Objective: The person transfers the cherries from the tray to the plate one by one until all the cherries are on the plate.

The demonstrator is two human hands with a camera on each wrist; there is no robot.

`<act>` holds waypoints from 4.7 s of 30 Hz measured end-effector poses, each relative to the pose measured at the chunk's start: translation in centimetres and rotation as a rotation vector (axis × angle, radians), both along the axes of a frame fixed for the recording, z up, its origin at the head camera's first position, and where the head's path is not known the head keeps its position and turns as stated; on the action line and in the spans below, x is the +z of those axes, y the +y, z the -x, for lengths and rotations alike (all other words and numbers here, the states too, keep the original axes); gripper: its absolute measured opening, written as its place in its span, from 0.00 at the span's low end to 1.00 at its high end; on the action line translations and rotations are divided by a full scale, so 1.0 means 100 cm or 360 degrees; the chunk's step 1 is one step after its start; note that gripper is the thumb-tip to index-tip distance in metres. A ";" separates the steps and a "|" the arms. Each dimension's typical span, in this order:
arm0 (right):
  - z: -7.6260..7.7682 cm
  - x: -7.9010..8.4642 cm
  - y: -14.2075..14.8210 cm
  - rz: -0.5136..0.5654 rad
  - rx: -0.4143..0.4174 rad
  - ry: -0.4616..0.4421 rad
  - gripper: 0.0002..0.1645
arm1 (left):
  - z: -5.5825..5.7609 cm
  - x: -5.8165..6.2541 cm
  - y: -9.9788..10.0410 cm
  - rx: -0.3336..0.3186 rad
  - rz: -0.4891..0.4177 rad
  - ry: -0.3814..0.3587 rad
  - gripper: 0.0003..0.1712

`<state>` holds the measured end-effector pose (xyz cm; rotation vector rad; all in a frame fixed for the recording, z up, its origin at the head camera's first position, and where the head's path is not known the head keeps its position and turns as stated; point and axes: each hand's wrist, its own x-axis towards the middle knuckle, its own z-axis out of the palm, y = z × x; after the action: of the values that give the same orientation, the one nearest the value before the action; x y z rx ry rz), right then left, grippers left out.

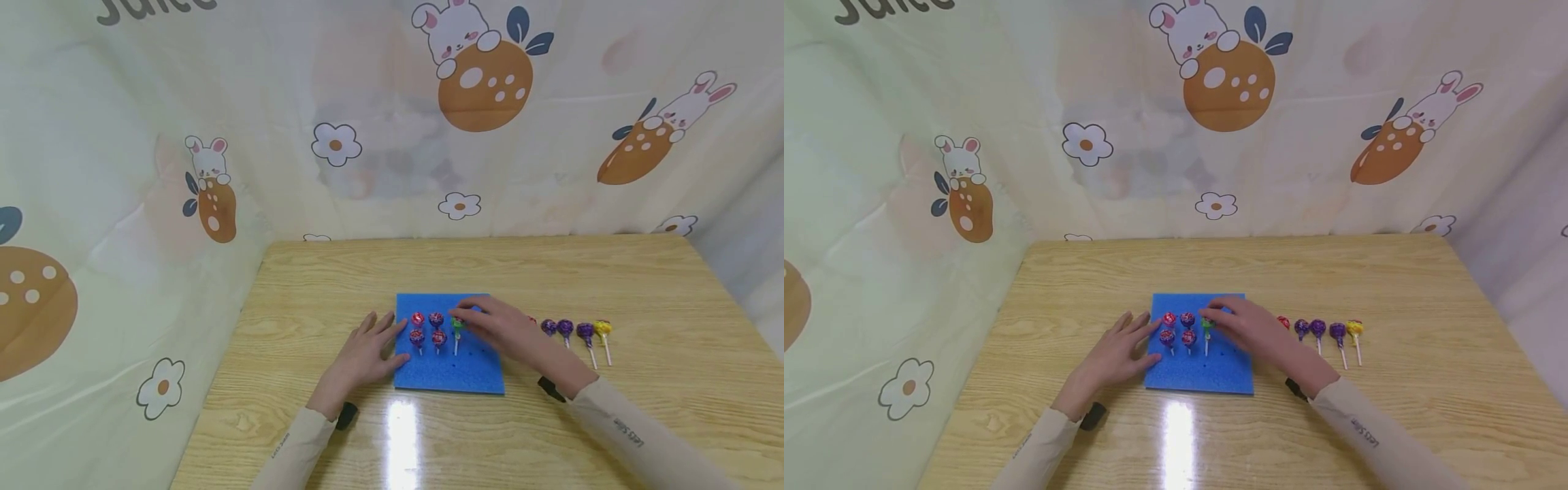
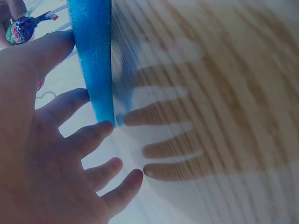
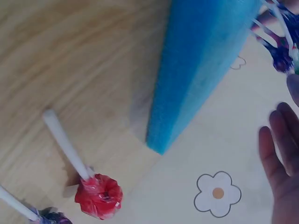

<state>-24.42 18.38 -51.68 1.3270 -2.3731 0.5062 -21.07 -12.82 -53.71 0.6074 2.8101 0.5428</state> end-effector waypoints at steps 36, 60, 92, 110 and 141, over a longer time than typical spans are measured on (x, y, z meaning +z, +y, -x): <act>0.008 0.021 0.022 -0.0179 -0.0099 -0.0970 0.20 | 0.001 -0.006 -0.001 -0.0003 -0.0006 0.0023 0.40; 0.003 0.021 0.059 -0.0129 -0.0251 -0.1010 0.20 | 0.000 -0.004 -0.001 -0.0023 -0.0010 0.0031 0.40; 0.004 0.035 0.087 -0.0269 -0.0295 -0.1015 0.20 | -0.001 0.000 0.000 -0.0023 0.0010 0.0010 0.40; 0.003 0.042 0.099 -0.0359 -0.0368 -0.0947 0.19 | 0.000 -0.002 0.000 -0.0023 0.0005 0.0018 0.40; 0.004 0.047 0.126 -0.0434 -0.0444 -0.1027 0.18 | 0.000 -0.003 0.000 -0.0021 -0.0001 0.0029 0.40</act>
<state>-24.80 31.02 -46.99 1.0006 -3.1943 0.6102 -21.04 -12.83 -54.02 0.6333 2.8212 0.5383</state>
